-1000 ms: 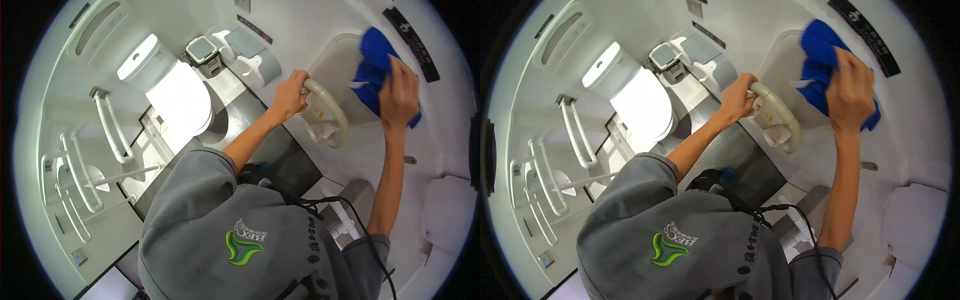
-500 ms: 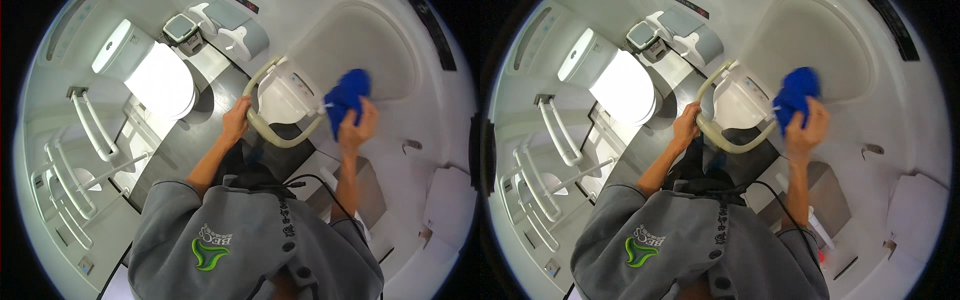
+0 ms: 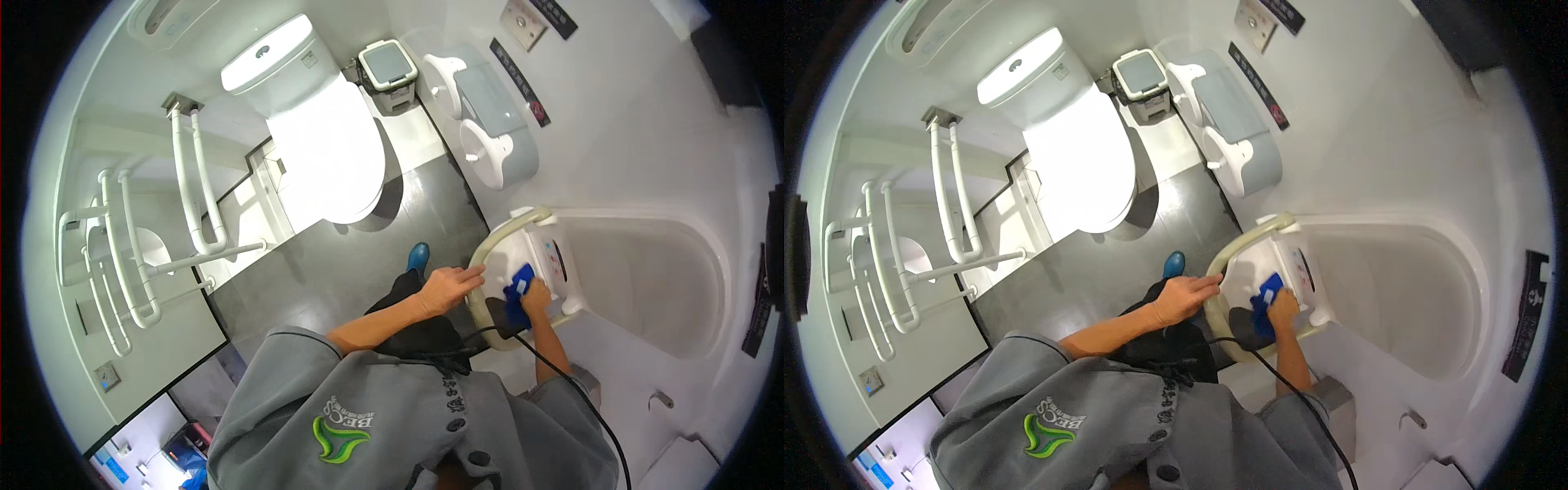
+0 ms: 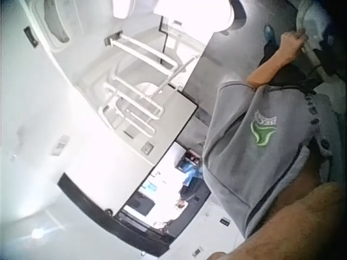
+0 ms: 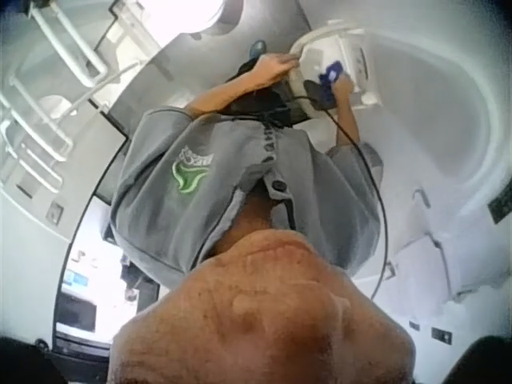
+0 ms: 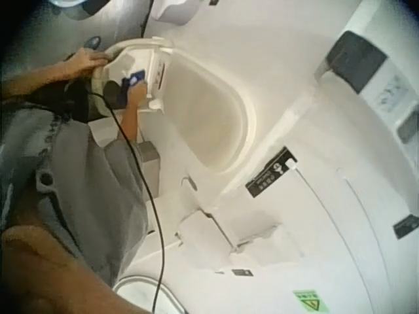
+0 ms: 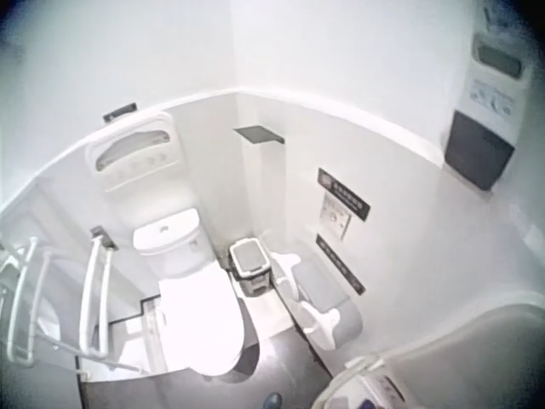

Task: Cleaning various surfaces and fixtures in an accessible bathroom using a cloth.

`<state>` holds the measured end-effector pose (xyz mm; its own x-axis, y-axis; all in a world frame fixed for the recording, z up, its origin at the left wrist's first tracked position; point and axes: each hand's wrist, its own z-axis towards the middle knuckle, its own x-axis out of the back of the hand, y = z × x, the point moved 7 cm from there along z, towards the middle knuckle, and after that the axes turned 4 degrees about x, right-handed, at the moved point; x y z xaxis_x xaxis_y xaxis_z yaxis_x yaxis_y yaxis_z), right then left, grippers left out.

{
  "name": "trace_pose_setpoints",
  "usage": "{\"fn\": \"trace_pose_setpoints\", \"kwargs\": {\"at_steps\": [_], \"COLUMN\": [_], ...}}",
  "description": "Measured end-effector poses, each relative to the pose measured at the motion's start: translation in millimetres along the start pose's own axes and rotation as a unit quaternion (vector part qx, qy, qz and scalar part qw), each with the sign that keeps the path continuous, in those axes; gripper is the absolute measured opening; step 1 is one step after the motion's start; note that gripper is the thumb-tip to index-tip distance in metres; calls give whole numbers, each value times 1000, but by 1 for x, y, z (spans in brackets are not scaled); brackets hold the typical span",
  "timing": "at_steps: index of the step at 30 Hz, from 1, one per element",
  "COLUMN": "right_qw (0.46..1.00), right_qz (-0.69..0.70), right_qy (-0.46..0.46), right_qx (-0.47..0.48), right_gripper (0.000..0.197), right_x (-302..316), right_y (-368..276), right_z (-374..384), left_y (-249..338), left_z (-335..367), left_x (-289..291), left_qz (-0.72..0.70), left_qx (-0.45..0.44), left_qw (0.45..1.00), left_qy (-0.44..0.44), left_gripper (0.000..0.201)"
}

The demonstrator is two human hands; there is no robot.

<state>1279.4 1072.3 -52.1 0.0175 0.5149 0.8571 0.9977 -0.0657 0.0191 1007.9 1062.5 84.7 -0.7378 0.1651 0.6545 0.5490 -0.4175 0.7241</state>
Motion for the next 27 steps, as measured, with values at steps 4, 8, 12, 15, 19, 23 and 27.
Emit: {"fn": "trace_pose_setpoints", "kwargs": {"at_steps": [4, 8, 12, 15, 19, 23, 27], "right_qw": [995, 960, 873, 787, 674, 703, 723], "right_qz": [10, 244, 246, 242, 246, 207, 157], "right_qy": [-103, 120, 416, 566, 697, 650, 613], "right_qx": [9, 67, 65, 36, 21, 200, 278], "right_gripper": [37, 40, 37, 34, 29, 29, 33], "right_x": [29, 135, 288, 347, 368, 390, 399], "right_y": [8, -13, -31, -45, -63, -136, -179], "right_z": [-18, -66, -170, -231, -257, -204, -121], "left_y": [3, 17, 56, 94, 110, 59, 31], "left_z": [5, 16, 50, 111, 175, 178, 134], "left_x": [0, 10, 40, 50, 25, -54, 32], "left_qz": [15, -3, -63, -100, -163, -604, -170], "left_qx": [-32, -50, -55, -82, -64, -41, 40], "left_qw": [999, 998, 994, 989, 981, 796, 984], "left_qy": [15, 47, 76, 77, 82, -19, -34], "left_gripper": [36, 34, 38, 41, 41, 36, 39]}}
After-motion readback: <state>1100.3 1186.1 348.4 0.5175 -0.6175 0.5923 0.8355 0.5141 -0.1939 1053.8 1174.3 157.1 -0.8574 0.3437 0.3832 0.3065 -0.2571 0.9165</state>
